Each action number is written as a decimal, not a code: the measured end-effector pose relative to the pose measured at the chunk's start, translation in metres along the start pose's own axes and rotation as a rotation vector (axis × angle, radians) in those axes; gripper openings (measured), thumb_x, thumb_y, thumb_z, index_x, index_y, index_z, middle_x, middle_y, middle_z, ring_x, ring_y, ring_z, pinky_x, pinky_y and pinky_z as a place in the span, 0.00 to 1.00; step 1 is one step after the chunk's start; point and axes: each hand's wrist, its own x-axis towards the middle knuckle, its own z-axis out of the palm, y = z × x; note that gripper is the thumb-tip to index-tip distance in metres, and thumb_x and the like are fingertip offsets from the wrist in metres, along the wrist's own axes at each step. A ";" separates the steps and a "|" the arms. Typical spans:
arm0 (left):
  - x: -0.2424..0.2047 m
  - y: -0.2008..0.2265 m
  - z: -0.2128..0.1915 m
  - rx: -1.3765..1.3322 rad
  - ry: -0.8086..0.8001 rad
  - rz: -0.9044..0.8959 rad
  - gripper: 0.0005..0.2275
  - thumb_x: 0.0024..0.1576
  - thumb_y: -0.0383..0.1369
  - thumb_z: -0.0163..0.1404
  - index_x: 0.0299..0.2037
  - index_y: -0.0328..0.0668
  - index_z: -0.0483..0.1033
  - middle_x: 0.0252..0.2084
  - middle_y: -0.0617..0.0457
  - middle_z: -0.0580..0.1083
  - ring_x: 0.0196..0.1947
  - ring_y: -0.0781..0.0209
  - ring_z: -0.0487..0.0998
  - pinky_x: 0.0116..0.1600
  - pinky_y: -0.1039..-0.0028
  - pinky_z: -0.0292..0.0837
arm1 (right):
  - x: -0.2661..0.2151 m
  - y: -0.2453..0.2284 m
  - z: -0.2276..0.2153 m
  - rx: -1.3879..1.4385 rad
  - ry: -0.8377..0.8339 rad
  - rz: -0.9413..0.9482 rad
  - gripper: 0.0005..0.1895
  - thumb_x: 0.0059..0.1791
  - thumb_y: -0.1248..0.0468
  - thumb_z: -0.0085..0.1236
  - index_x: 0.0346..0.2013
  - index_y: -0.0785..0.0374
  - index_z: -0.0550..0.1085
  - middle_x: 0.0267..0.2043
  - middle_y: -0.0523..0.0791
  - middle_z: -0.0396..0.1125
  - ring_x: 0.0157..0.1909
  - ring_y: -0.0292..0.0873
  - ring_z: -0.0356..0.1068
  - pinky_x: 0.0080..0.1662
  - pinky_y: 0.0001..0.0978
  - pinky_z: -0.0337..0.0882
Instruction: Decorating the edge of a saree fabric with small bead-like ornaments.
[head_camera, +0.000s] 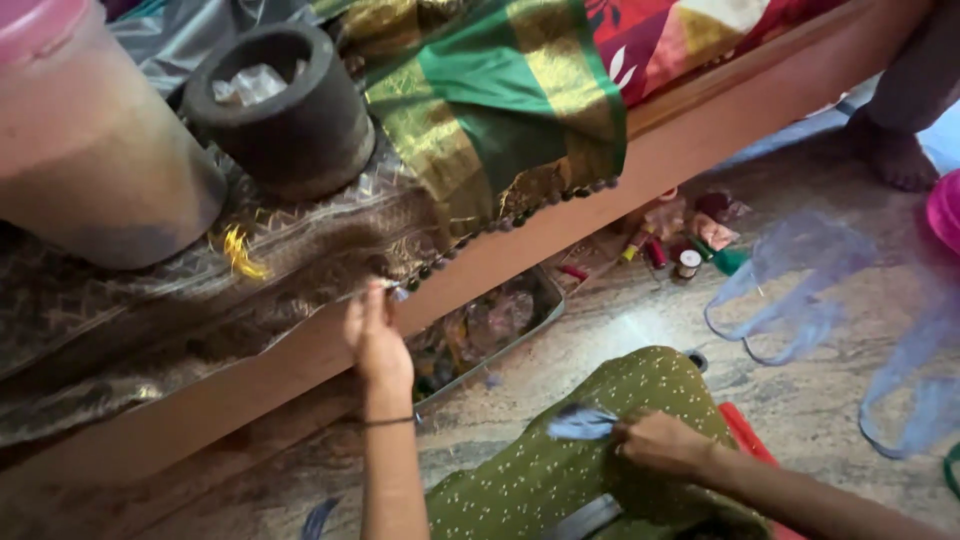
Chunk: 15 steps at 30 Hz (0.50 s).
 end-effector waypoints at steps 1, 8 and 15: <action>-0.001 0.005 -0.002 -0.192 0.037 -0.047 0.06 0.61 0.32 0.56 0.40 0.38 0.78 0.39 0.55 0.78 0.40 0.67 0.77 0.51 0.74 0.72 | 0.001 -0.005 -0.010 -0.035 0.020 -0.036 0.08 0.49 0.68 0.50 0.32 0.64 0.78 0.40 0.53 0.71 0.35 0.52 0.74 0.36 0.46 0.76; -0.010 0.008 -0.024 -0.166 0.099 -0.063 0.05 0.61 0.29 0.58 0.37 0.37 0.77 0.39 0.52 0.79 0.40 0.65 0.78 0.51 0.73 0.73 | 0.053 -0.068 -0.164 0.519 0.567 -0.220 0.06 0.51 0.69 0.53 0.38 0.70 0.74 0.38 0.54 0.70 0.36 0.57 0.73 0.37 0.47 0.75; -0.013 0.041 -0.029 0.050 0.006 -0.114 0.04 0.58 0.29 0.59 0.36 0.36 0.81 0.39 0.54 0.80 0.39 0.71 0.77 0.47 0.78 0.69 | 0.119 -0.131 -0.257 1.112 0.819 -0.086 0.15 0.48 0.74 0.55 0.49 0.65 0.78 0.40 0.50 0.75 0.41 0.46 0.77 0.42 0.36 0.77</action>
